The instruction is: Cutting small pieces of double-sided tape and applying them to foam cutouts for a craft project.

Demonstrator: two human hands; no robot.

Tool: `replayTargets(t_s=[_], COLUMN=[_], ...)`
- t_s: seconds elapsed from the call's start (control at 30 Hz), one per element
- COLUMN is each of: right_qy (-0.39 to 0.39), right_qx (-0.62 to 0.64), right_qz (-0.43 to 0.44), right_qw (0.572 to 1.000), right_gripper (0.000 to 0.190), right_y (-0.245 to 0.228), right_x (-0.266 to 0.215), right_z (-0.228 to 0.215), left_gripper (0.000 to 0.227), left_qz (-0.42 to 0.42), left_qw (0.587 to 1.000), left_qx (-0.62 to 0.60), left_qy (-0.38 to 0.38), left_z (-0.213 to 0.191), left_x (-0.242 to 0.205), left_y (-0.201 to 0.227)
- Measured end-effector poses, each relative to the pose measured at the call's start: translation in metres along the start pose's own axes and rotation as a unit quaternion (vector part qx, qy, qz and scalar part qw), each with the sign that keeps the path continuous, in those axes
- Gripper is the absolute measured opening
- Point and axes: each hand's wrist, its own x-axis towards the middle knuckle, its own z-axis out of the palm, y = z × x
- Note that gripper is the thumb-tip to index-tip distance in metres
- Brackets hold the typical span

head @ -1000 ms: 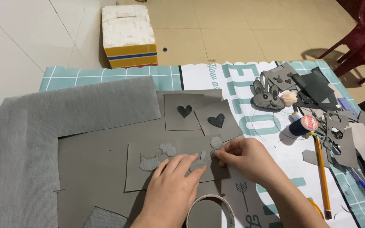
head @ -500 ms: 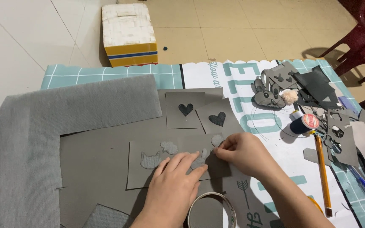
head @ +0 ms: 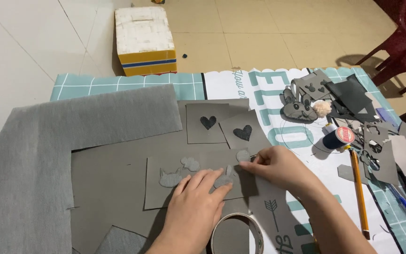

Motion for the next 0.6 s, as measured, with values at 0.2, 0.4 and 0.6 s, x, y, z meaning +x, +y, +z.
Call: replayTargets(t_s=[0.2,0.4,0.6], right_qy=[0.057,0.042,0.058], right_qx=[-0.082,-0.047,-0.079], right_qz=[0.005,0.021,-0.012], right_qw=[0.995,0.998,0.995], right_gripper=[0.054,0.055,0.047], right_y=[-0.002,-0.006,-0.005], right_x=[0.001,-0.003,0.006], right_z=[0.014,0.002,-0.009], left_gripper=[0.037,0.04,0.045], left_qz=[0.0,0.012,0.02], left_qw=[1.0,1.0,0.996], left_qx=[0.006,0.006,-0.012], left_qy=[0.001,0.005,-0.086], left_z=[0.002,0.002,-0.007], left_x=[0.001,0.001,0.008], left_y=[-0.001,-0.003,-0.006])
